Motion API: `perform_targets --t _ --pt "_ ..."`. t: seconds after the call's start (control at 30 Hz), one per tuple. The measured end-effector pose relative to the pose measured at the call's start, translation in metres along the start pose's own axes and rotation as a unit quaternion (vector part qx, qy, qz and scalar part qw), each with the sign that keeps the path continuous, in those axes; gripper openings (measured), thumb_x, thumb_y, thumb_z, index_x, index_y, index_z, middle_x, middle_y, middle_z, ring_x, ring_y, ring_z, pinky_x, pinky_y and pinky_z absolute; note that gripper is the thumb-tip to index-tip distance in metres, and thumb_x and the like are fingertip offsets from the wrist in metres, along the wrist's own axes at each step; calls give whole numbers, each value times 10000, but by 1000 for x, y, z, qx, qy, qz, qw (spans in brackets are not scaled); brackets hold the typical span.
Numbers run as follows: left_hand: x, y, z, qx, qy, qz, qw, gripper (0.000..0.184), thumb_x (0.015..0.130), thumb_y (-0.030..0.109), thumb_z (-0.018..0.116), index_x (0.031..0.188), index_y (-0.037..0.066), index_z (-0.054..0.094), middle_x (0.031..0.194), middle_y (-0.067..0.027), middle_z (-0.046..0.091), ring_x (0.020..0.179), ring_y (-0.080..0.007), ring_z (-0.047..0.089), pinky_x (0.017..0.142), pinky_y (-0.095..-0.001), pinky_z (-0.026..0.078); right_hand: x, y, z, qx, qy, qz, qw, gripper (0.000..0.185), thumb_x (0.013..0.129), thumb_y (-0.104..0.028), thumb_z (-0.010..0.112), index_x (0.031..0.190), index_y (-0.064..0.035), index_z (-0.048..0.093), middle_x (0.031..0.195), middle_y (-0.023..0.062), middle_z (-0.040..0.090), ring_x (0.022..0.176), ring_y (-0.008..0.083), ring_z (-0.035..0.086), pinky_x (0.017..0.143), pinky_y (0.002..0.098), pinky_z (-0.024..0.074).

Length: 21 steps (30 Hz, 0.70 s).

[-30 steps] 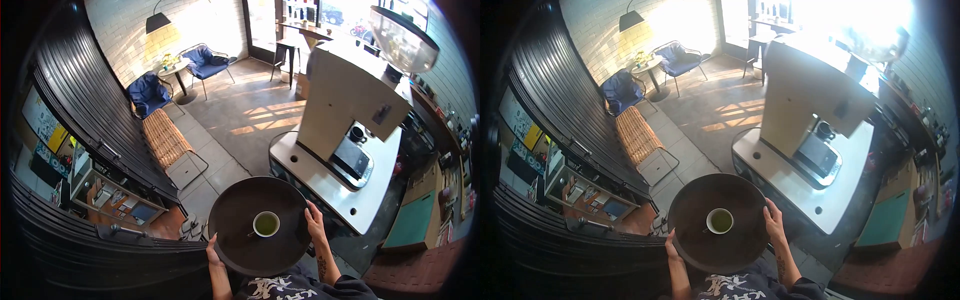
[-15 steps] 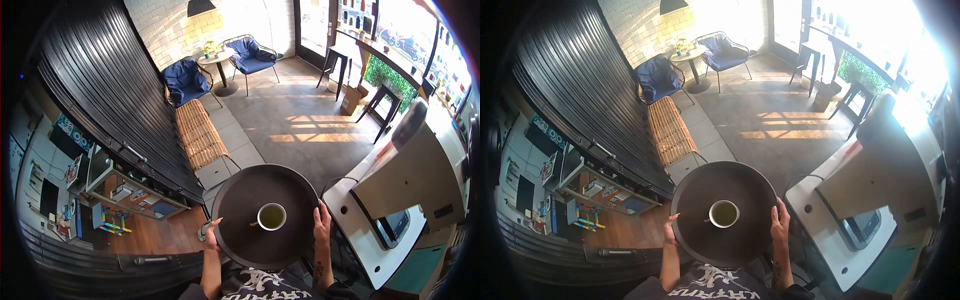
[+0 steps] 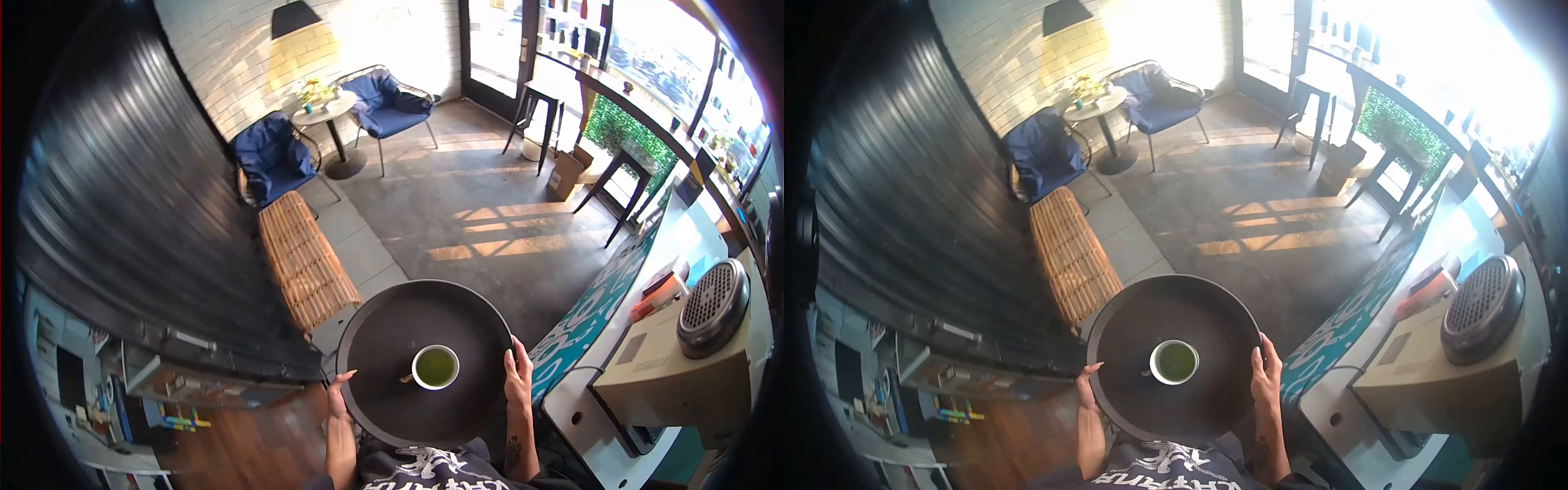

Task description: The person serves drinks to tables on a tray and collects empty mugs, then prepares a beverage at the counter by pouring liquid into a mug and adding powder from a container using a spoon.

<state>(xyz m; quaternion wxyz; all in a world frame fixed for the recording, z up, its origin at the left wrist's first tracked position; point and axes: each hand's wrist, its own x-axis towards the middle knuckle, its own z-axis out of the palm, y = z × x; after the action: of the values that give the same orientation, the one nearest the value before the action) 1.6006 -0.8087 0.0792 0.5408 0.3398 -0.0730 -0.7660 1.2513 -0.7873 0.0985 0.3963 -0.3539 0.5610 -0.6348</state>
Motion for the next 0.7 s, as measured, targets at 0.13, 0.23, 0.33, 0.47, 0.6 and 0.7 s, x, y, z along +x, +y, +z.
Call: perform_targets --t 0.13,0.23,0.33,0.47,0.6,0.7 --pt "80 39 32 40 -26 -29 998 349 827 251 586 1044 -15 649 1015 -144 689 878 -275 668 805 -374 548 53 2 26 -16 49 -12 999 352 987 -97 504 1306 50 503 1162 74 617 1069 122 550 946 257 412" --pt "147 62 35 62 -1 -20 998 347 822 239 584 1044 -21 646 1003 -140 688 883 -272 664 809 -367 545 97 -15 52 31 71 -27 997 339 989 -88 498 1301 47 506 1147 68 618 1048 115 555 937 249 417" --pt "192 84 91 92 -12 -33 995 358 815 234 587 1055 -26 639 1010 -139 683 909 -271 657 832 -369 539 137 -17 65 16 105 -36 994 336 988 -87 505 1299 42 509 1136 59 620 1044 108 551 933 248 416" --pt "250 104 135 72 -63 -118 988 386 803 254 601 1082 -12 632 1053 -145 671 936 -278 651 874 -389 532 187 -29 81 12 124 -32 992 345 984 -102 521 1302 32 508 1133 49 620 1042 100 547 929 244 413" --pt "305 109 169 148 -1 -71 986 384 795 272 610 1068 3 635 1054 -134 673 946 -280 652 871 -388 534 240 -34 89 5 140 -41 989 340 982 -100 519 1300 22 512 1115 45 622 1002 101 553 900 239 424" --pt "358 108 185 103 -6 -112 988 385 799 274 609 1075 6 629 1058 -138 670 950 -278 650 865 -387 537 286 -26 83 -7 142 -30 989 336 985 -96 512 1294 34 512 1116 38 613 1020 97 546 923 234 414"
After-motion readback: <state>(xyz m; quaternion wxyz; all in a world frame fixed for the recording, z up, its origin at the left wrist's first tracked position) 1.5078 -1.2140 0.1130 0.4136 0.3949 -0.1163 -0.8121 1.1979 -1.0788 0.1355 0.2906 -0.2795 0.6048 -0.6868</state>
